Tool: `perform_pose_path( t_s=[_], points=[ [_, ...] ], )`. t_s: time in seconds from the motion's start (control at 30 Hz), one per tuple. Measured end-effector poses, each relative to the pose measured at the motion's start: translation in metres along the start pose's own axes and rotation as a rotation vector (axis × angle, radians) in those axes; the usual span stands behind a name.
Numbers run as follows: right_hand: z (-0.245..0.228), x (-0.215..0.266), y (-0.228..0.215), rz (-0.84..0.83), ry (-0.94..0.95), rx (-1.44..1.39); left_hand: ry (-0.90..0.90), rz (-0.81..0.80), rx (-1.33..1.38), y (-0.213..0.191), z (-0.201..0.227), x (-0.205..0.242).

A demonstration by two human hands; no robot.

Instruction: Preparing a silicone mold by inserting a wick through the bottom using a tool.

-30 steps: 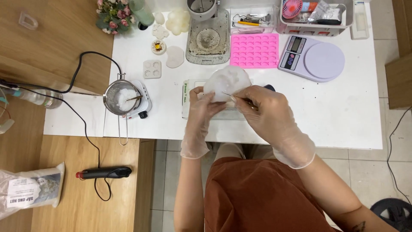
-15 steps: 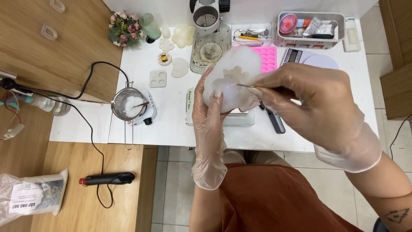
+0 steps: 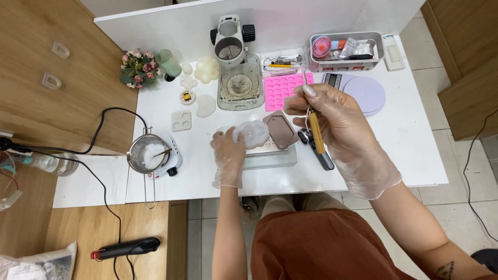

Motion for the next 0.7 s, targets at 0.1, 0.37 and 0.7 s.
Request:
perform_pose_path(
  t_s=[0.1, 0.37, 0.7],
  points=[
    [0.010, -0.003, -0.002, 0.015, -0.012, -0.062, -0.009, 0.036, -0.168, 0.015, -0.017, -0.007],
    [0.049, -0.010, -0.012, 0.043, -0.042, -0.090, 0.455, -0.143, 1.054, -0.027, 0.088, 0.090],
    [0.074, -0.024, -0.056, 0.220, -0.022, 0.039, 0.310, -0.255, 1.230, 0.008, 0.110, 0.085]
  ],
)
Point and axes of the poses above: each hand's wrist, its own x-axis away from the middle knuckle, its own y-axis out of the palm, z = x × y, the point moved 1 cm from there along -x, towards the middle knuckle, and after that the axes turned 1 degree about -x, right-handed, at the moved point
